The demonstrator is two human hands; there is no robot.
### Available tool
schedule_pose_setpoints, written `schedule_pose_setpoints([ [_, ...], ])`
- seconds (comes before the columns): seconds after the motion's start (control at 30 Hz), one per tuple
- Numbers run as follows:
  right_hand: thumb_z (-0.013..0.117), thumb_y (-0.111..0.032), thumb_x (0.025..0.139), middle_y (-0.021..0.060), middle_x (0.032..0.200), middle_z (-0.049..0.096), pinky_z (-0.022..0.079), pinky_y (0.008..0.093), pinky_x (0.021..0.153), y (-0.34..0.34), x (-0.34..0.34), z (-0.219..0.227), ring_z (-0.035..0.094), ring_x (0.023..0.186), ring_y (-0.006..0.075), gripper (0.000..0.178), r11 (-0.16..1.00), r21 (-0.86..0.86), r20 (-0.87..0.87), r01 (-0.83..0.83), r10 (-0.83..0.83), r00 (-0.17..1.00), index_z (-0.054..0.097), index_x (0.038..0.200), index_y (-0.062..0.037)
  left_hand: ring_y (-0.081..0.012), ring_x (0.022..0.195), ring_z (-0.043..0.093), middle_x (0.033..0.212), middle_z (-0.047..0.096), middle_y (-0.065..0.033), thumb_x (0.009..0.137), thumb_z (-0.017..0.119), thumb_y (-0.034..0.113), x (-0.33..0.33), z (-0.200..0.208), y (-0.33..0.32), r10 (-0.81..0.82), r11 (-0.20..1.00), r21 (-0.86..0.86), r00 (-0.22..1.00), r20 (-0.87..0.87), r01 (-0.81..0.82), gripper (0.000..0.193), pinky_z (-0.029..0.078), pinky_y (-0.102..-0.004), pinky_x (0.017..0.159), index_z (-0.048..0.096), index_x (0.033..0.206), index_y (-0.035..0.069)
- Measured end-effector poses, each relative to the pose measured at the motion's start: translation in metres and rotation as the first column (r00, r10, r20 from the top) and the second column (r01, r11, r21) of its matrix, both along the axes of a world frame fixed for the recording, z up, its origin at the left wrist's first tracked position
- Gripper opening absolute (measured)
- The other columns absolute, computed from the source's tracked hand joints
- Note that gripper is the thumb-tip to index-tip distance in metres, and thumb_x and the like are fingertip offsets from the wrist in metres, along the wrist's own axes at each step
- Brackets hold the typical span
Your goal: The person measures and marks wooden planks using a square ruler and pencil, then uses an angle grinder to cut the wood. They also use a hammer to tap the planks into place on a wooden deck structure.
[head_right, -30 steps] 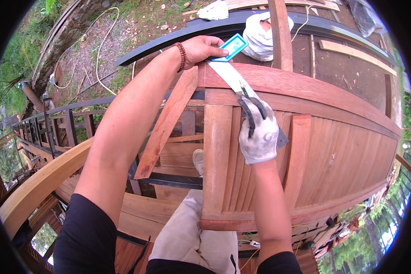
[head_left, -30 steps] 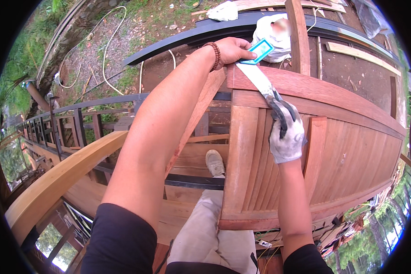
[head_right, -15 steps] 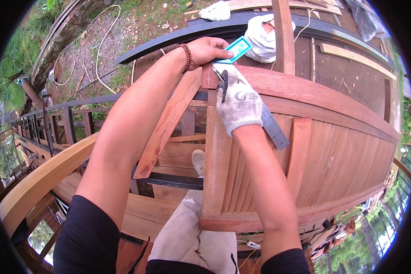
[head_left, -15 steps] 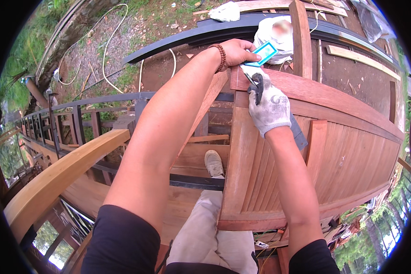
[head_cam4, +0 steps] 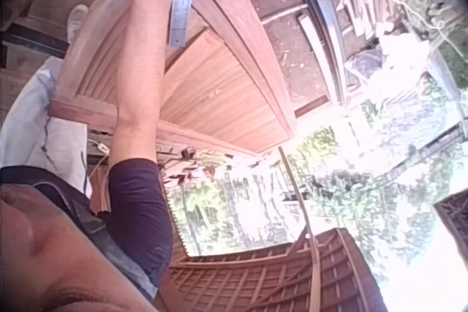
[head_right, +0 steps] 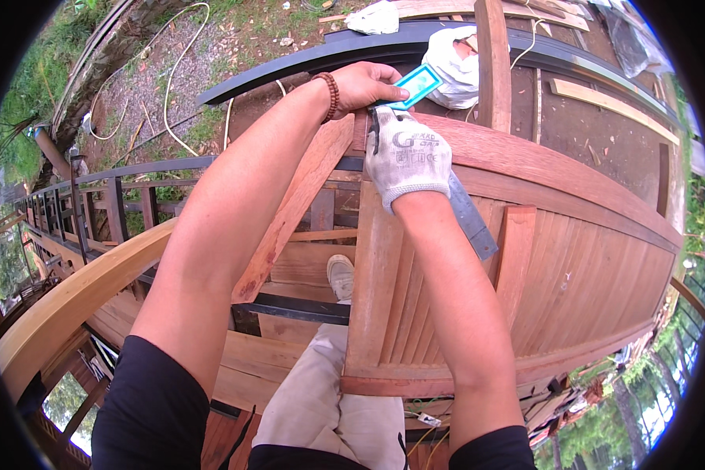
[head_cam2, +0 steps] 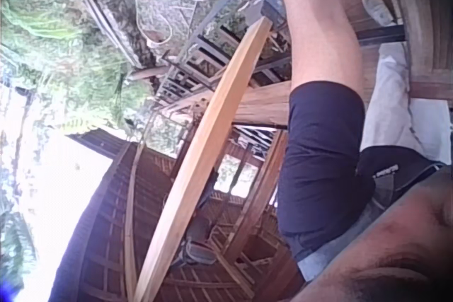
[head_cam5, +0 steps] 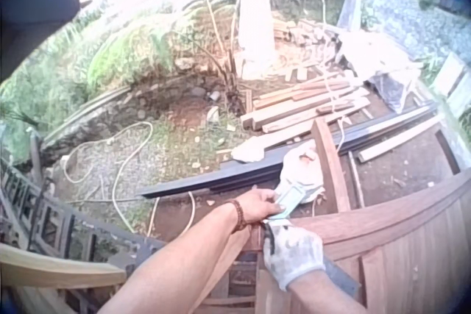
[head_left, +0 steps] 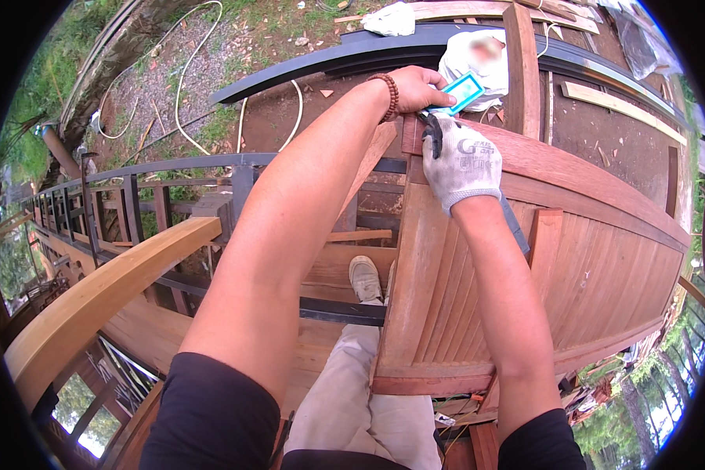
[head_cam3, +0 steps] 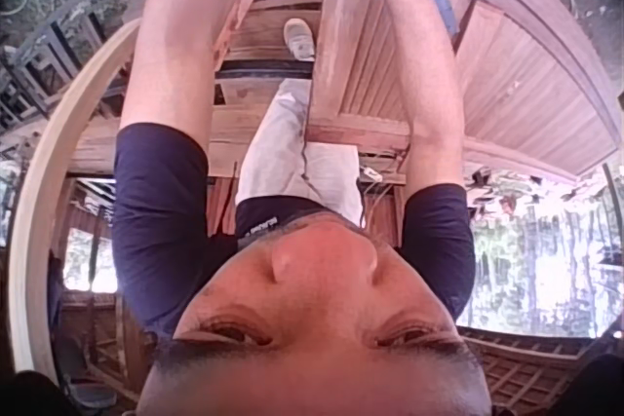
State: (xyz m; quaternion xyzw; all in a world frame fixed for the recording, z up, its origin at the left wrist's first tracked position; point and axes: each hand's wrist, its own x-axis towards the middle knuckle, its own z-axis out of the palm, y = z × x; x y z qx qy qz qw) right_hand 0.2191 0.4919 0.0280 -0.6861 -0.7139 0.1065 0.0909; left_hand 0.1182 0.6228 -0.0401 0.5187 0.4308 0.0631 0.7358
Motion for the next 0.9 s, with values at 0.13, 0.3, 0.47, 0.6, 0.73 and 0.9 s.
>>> schedule_pose_setpoints([
  [0.13, 0.055, -0.027, 0.092, 0.0137, 0.086, 0.069, 0.054, 0.0451, 0.069, 0.013, -0.004, 0.015, 0.068, 0.078, 0.0322, 0.019, 0.988, -0.156, 0.118, 0.010, 0.009, 0.993, 0.064, 0.098, -0.0116, -0.0100, 0.085, 0.064, 0.096, 0.071, -0.0058, 0.089, 0.071, 0.021, 0.001, 0.002, 0.000, -0.006, 1.000, 0.029, 1.000, -0.016, 0.006, 0.023, 0.050, -0.0255, 0.082, 0.064, 0.102, 0.005],
  [0.3, 0.053, -0.025, 0.092, 0.0137, 0.087, 0.070, 0.055, 0.0441, 0.071, 0.016, -0.002, 0.030, 0.069, 0.080, 0.0313, 0.020, 0.977, -0.213, 0.144, 0.005, 0.026, 0.989, 0.064, 0.100, -0.0102, -0.0102, 0.086, 0.065, 0.096, 0.072, -0.0066, 0.089, 0.071, 0.021, 0.004, 0.011, -0.001, -0.030, 0.996, 0.084, 0.995, -0.094, 0.038, 0.023, 0.050, -0.0254, 0.081, 0.064, 0.103, 0.004],
  [0.47, 0.053, -0.025, 0.092, 0.0157, 0.086, 0.070, 0.055, 0.0449, 0.072, 0.000, 0.010, 0.036, 0.069, 0.080, 0.0321, 0.023, 0.977, -0.215, 0.099, 0.009, 0.012, 0.995, 0.065, 0.105, -0.0099, -0.0103, 0.089, 0.065, 0.097, 0.072, -0.0070, 0.090, 0.069, 0.020, 0.003, -0.004, 0.002, -0.036, 0.994, 0.098, 0.998, -0.048, 0.040, 0.021, 0.048, -0.0253, 0.085, 0.064, 0.102, 0.004],
  [0.6, 0.054, -0.024, 0.092, 0.0165, 0.085, 0.070, 0.054, 0.0452, 0.072, -0.006, 0.016, 0.053, 0.069, 0.080, 0.0322, 0.023, 0.945, -0.325, 0.181, 0.050, 0.011, 0.983, 0.067, 0.104, -0.0094, -0.0108, 0.092, 0.065, 0.097, 0.073, -0.0071, 0.090, 0.069, 0.020, 0.003, -0.005, 0.001, -0.026, 0.995, 0.094, 0.998, -0.062, 0.032, 0.020, 0.047, -0.0257, 0.087, 0.063, 0.101, 0.003],
  [0.73, 0.056, -0.023, 0.091, 0.0172, 0.086, 0.070, 0.054, 0.0454, 0.072, -0.016, 0.029, 0.058, 0.069, 0.080, 0.0327, 0.023, 0.930, -0.367, 0.211, 0.013, 0.070, 0.975, 0.066, 0.105, -0.0089, -0.0107, 0.092, 0.065, 0.097, 0.073, -0.0073, 0.090, 0.069, 0.019, 0.003, -0.005, 0.003, -0.029, 0.996, 0.082, 0.999, -0.040, 0.033, 0.020, 0.047, -0.0254, 0.087, 0.063, 0.101, 0.003],
  [0.9, 0.057, -0.011, 0.089, 0.0182, 0.084, 0.068, 0.054, 0.0416, 0.067, -0.091, 0.064, 0.057, 0.068, 0.077, 0.0324, 0.024, 0.991, -0.083, -0.163, 0.109, -0.122, 0.979, 0.064, 0.111, -0.0059, -0.0090, 0.088, 0.061, 0.093, 0.069, -0.0023, 0.089, 0.071, 0.020, 0.001, 0.004, -0.001, -0.011, 0.999, 0.035, 1.000, -0.014, 0.011, 0.020, 0.046, -0.0244, 0.084, 0.064, 0.100, 0.005],
])
